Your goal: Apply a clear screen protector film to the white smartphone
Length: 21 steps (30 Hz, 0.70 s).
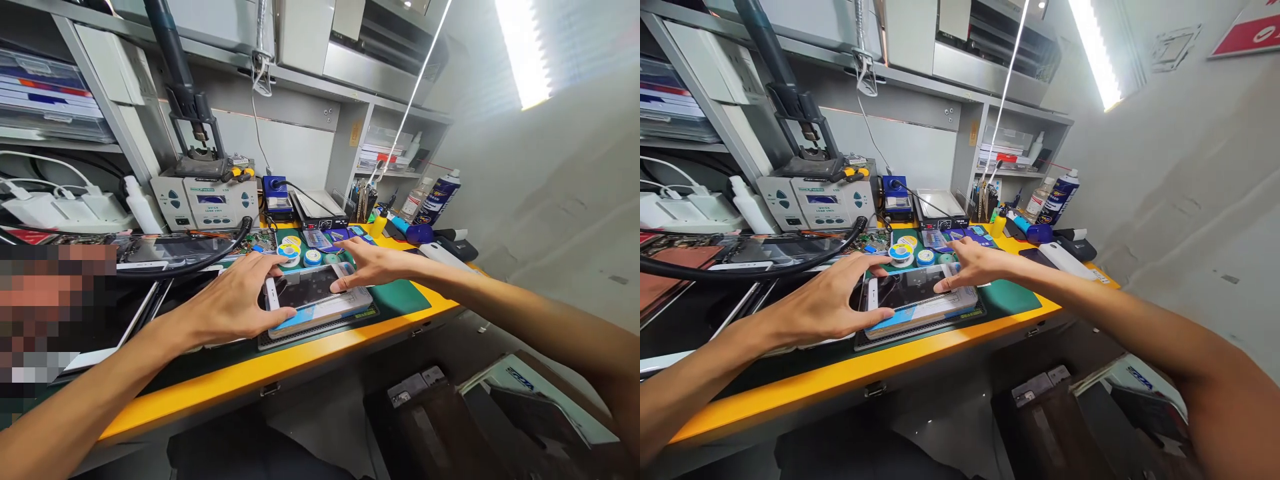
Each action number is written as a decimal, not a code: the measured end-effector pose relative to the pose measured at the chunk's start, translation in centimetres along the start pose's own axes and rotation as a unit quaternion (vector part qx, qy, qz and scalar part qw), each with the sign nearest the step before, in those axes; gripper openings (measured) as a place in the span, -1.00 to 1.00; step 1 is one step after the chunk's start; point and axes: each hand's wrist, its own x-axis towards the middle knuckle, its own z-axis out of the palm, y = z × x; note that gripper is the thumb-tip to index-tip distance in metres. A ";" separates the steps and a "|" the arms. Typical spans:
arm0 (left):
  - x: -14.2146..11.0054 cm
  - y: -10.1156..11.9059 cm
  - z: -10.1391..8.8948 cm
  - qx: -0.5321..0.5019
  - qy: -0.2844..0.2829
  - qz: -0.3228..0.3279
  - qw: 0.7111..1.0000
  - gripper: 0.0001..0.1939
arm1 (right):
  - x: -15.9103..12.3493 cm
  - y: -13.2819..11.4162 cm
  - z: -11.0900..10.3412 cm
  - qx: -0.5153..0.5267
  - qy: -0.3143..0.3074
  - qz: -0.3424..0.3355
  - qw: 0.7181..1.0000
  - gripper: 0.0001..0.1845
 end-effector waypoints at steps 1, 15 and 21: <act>0.0 -0.1 0.0 0.001 -0.001 0.000 1.000 -0.22 | -0.1 0.2 0.0 0.000 0.000 0.006 1.000 0.26; -0.1 0.0 0.1 -0.011 -0.012 -0.019 1.000 -0.16 | -1.0 1.3 -0.1 0.032 -0.002 0.005 0.999 0.20; -0.1 0.1 0.1 -0.018 -0.021 -0.032 0.999 -0.16 | -1.1 2.0 0.1 0.038 0.001 0.015 0.999 0.19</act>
